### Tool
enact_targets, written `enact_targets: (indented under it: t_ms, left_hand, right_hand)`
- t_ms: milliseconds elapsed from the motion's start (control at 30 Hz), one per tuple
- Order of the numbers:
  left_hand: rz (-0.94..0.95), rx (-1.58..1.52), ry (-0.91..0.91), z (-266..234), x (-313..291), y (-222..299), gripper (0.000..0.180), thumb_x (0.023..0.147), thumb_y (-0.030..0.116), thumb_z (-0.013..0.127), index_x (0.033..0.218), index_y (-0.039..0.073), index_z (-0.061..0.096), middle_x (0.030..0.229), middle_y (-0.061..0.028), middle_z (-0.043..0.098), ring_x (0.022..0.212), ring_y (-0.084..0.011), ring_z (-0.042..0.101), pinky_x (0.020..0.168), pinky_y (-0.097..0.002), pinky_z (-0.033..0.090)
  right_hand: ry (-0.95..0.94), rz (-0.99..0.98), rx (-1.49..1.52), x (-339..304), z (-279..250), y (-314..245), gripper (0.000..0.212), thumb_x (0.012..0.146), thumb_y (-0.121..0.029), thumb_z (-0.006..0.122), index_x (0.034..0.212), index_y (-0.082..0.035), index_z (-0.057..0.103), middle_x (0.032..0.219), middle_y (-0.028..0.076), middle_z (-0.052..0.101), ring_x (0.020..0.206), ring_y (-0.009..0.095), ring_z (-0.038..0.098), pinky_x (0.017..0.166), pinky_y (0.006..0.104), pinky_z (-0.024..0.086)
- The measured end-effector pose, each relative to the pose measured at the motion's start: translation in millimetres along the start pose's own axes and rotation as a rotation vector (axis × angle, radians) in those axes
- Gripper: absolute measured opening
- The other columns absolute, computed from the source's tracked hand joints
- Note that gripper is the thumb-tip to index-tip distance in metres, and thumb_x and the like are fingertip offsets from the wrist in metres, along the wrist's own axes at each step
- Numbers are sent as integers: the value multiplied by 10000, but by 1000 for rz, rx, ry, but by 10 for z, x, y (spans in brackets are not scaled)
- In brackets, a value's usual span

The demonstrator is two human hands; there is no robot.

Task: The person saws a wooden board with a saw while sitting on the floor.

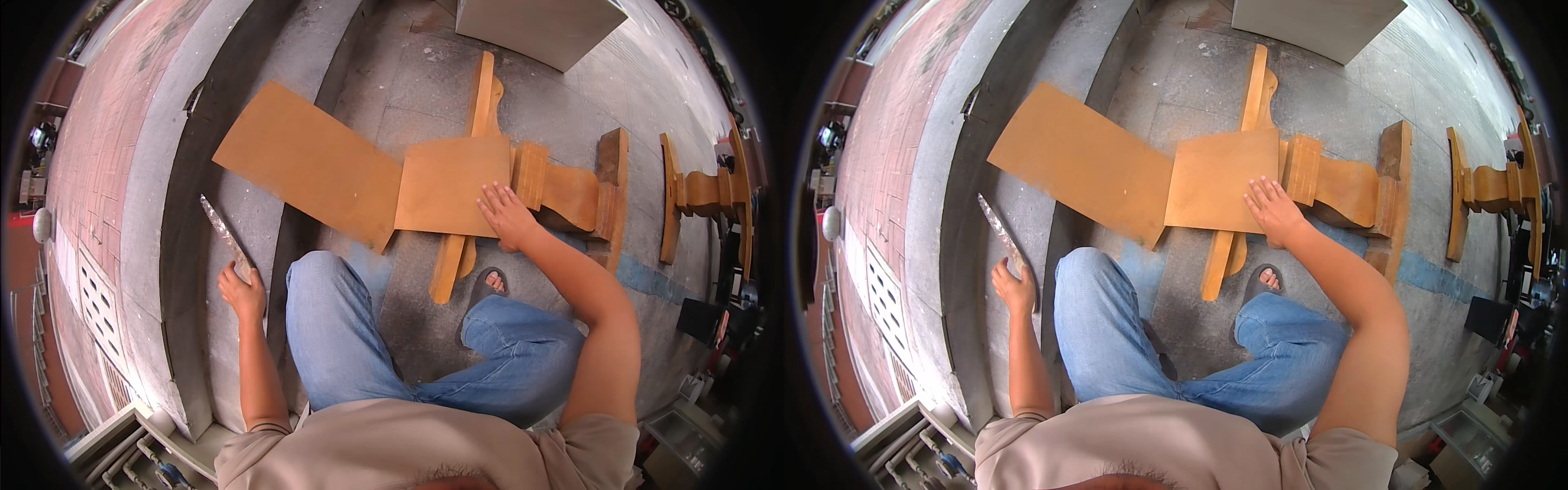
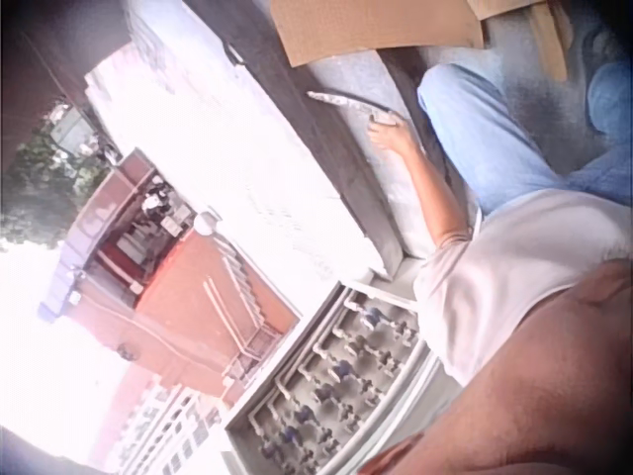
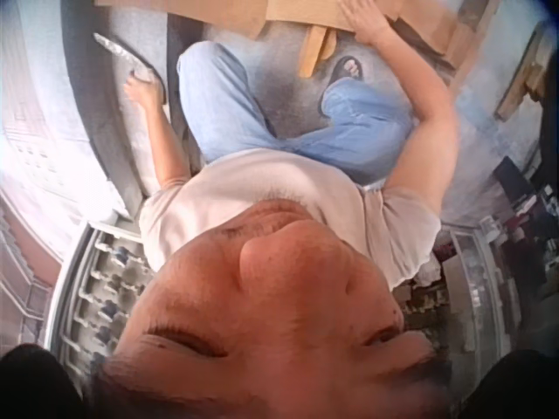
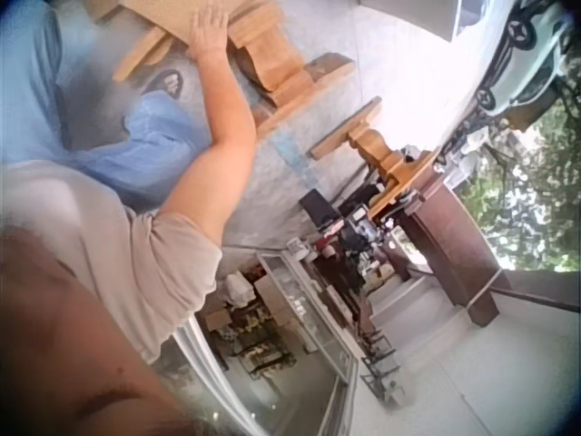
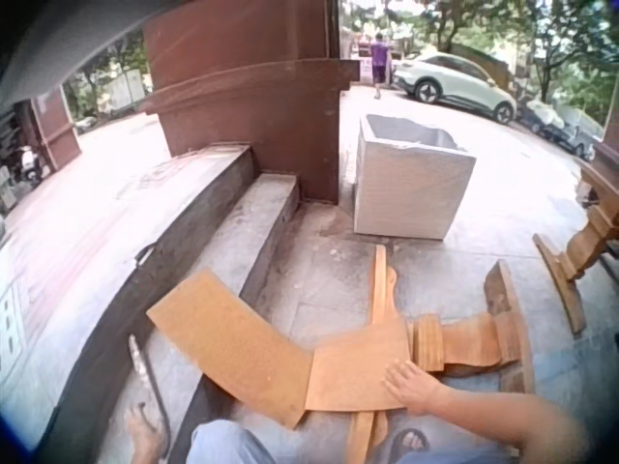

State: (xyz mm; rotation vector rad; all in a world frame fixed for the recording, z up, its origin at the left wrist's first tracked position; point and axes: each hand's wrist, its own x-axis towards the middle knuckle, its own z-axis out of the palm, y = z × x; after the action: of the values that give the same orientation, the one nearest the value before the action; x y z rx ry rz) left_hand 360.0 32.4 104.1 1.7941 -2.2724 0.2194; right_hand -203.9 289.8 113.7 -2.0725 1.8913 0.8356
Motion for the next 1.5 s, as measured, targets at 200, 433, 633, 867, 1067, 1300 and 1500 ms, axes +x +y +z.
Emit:
enact_targets:
  t_ms: [200, 433, 633, 867, 1067, 1300, 1500]
  left_hand:
    - [234, -661, -169, -364, 366, 1650, 391, 931, 87, 730, 1293, 6, 606, 1283, -166, 605, 1106, -310, 615, 912, -401, 530]
    - [298, -1040, -253, 54, 119, 2127, 375, 980, 61, 697, 1325, -12, 570, 1269, -133, 597, 1057, -225, 618, 877, -341, 537]
    - [255, -1037, -350, 192, 144, 2263, 364, 1016, 97, 676, 1330, -22, 535, 1199, -119, 577, 986, -171, 579, 817, -297, 517]
    - [484, -832, -342, 73, 143, 2315, 339, 987, 46, 660, 1303, -15, 556, 1210, -129, 578, 972, -176, 586, 727, -301, 509]
    - [519, -696, -502, 316, 287, 2353, 264, 968, 78, 680, 1208, -11, 615, 1044, -108, 646, 855, -202, 621, 726, -332, 528]
    - [245, -292, -1061, 877, 980, 1940, 294, 999, 273, 678, 951, -17, 695, 730, -62, 661, 667, -173, 632, 629, -334, 520]
    - [21, -466, -1332, 977, 981, 1616, 287, 1028, 335, 648, 1026, 50, 679, 872, -87, 678, 750, -183, 658, 706, -350, 567]
  right_hand:
    - [614, -195, 95, -160, 615, 98, 445, 908, -129, 619, 1312, 52, 665, 1412, 249, 625, 1376, 448, 561, 1198, 552, 427]
    - [1114, -129, 103, -68, 131, 593, 119, 824, -157, 676, 871, -51, 647, 976, 97, 726, 1102, 332, 722, 865, 425, 635]
    - [1067, 402, 668, -1312, 48, 670, 251, 863, -224, 819, 992, -37, 711, 805, 113, 708, 752, 209, 730, 647, 360, 572]
    - [1516, 1402, 1553, -3203, 1217, -9, 341, 1060, -284, 695, 1108, 51, 742, 872, 15, 715, 712, 69, 596, 605, 254, 488]
    - [2036, 1937, 1537, -4249, 2431, -978, 338, 1065, -223, 657, 1159, 98, 707, 1085, 170, 754, 912, 262, 765, 826, 413, 652]
    - [2395, 2384, 1375, -4797, 3368, -1971, 433, 1043, -222, 685, 1299, 112, 586, 1244, 225, 673, 997, 376, 749, 884, 489, 653]
    - [2585, 2487, 1476, -4567, 4164, -3030, 427, 1087, -278, 600, 1400, 8, 545, 1323, 209, 643, 1148, 401, 702, 976, 510, 619]
